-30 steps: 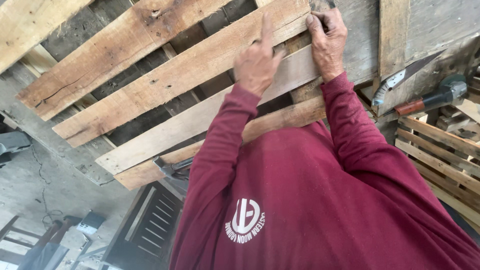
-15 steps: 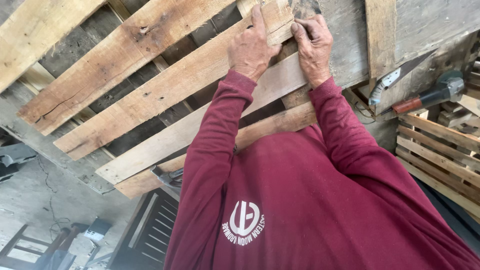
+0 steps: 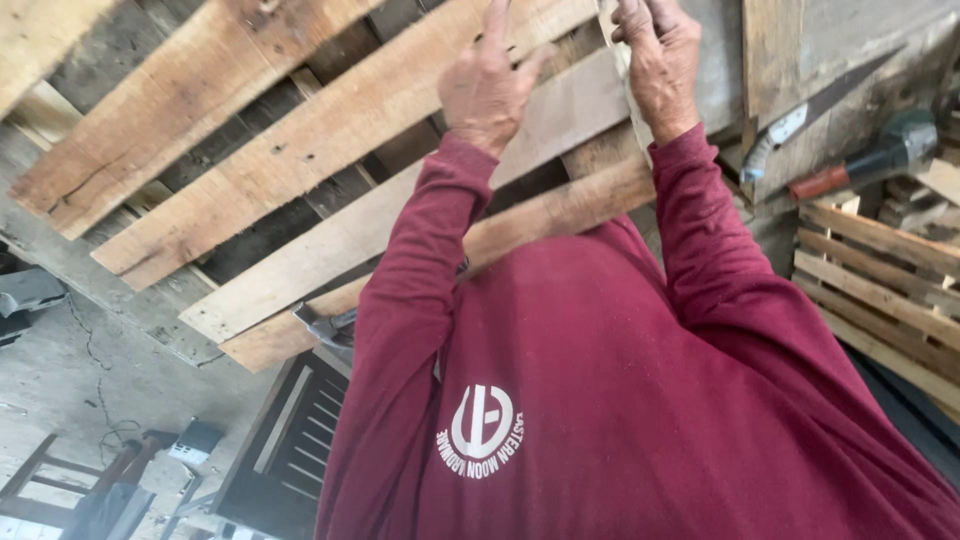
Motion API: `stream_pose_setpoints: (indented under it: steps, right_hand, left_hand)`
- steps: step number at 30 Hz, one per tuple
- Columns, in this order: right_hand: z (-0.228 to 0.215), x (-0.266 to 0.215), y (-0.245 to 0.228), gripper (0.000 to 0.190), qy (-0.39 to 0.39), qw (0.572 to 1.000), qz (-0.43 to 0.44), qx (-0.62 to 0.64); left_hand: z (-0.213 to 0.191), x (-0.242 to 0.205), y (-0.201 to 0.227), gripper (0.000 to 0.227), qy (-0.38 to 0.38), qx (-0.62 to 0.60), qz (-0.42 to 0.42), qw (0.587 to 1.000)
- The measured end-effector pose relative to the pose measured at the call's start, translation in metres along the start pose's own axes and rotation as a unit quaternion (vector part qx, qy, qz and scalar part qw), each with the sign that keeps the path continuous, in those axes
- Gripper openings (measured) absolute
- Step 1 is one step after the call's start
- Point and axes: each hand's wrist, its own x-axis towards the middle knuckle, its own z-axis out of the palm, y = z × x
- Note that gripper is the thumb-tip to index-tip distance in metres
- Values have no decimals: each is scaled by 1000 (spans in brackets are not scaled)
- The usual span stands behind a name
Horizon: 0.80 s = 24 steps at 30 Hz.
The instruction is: The person assembles a wooden pallet by nailing planks onto a base frame. They repeatedly pick up nails from a container, position planks, and hammer the nails into the wood to secure the structure.
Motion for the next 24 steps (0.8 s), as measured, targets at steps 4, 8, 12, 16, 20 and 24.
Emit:
stream_pose_setpoints:
  steps: [4, 8, 12, 16, 20, 24]
  right_hand:
    - [-24, -37, 0, 22, 8, 999, 5, -47]
    - [-23, -82, 4, 20, 19, 998, -8, -64]
    - [-14, -93, 8, 18, 22, 991, -60, -121]
    - [-14, -91, 9, 18, 21, 991, -37, -123]
    - [-10, -94, -6, 18, 19, 988, -77, -135]
    - [6, -112, -43, 21, 27, 955, -215, -205]
  left_hand:
    - [-14, -51, -5, 52, 2, -32, 2, 999]
    - [-13, -88, 3, 102, -166, 45, -54, 984]
    - [-10, -95, 9, 117, -109, 88, 9, 990]
    - [-9, -96, 10, 116, -101, 84, 11, 991]
    - [-12, -103, 11, 110, -53, -7, -6, 999]
    - [-28, -130, 4, 52, -13, -476, -202, 856]
